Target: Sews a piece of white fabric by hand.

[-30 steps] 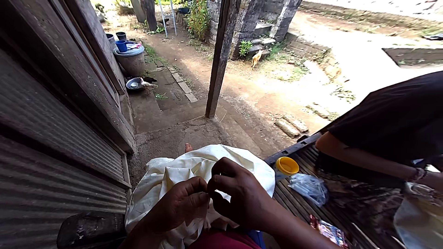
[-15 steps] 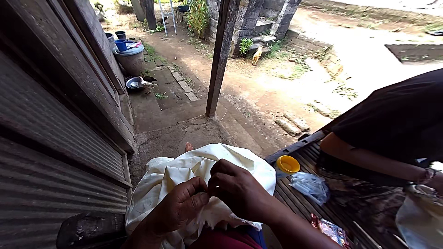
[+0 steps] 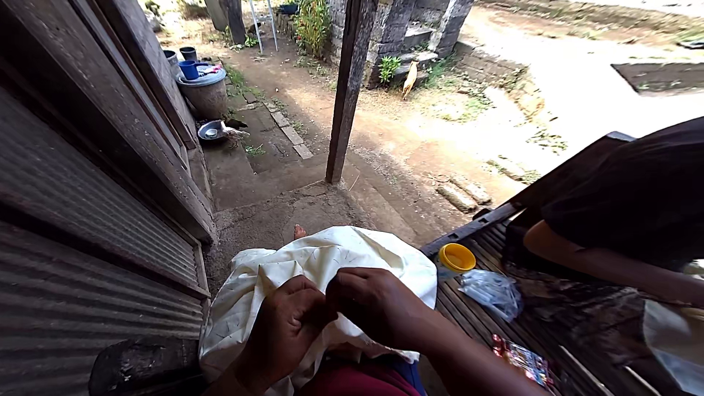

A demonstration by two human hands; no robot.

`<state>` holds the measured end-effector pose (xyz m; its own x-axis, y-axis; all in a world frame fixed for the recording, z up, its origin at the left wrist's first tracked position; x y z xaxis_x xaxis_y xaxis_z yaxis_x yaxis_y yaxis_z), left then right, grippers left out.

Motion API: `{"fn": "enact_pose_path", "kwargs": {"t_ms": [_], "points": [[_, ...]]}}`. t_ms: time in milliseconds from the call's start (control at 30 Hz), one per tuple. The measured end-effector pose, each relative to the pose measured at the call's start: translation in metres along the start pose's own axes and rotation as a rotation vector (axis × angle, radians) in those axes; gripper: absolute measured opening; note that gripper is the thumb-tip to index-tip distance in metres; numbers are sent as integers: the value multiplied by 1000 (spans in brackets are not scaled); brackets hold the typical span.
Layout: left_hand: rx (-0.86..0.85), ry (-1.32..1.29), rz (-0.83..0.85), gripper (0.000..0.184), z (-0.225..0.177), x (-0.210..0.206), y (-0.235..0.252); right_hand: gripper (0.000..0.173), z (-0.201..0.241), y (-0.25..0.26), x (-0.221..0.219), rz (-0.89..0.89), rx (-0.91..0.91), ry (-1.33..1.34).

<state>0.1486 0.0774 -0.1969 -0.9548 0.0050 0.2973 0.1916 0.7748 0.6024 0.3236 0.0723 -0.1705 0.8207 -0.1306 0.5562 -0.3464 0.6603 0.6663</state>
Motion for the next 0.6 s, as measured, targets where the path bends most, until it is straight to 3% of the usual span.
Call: {"fn": "enact_pose_path", "kwargs": {"t_ms": [100, 233, 333, 400, 500, 600], "points": [[-27, 3, -71, 18, -1, 4, 3, 13, -13, -1, -4, 46, -169, -85], [-36, 27, -74, 24, 1, 7, 4, 15, 3, -1, 0, 64, 124, 66], [-51, -9, -38, 21, -2, 2, 3, 14, 0, 3, 1, -61, -16, -104], [-45, -6, -94, 16, 0, 5, 6, 13, -8, 2, 0, -6, -101, -152], [-49, 8, -104, 21, 3, 6, 7, 15, 2, 1, 1, 54, 96, 3], [-60, -17, -57, 20, 0, 2, 4, 14, 0, 4, 2, -55, -4, -88]]}}
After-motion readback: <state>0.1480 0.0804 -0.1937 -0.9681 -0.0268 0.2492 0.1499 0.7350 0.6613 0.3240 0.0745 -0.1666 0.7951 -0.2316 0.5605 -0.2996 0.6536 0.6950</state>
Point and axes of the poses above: each hand's wrist, its own y-axis towards the middle knuckle, its own x-axis out of the back of the hand, z = x × y, the point moved 4 cm from there along y, towards the middle knuckle, and after that the axes turned 15 degrees about -z, right-handed, at the moved point
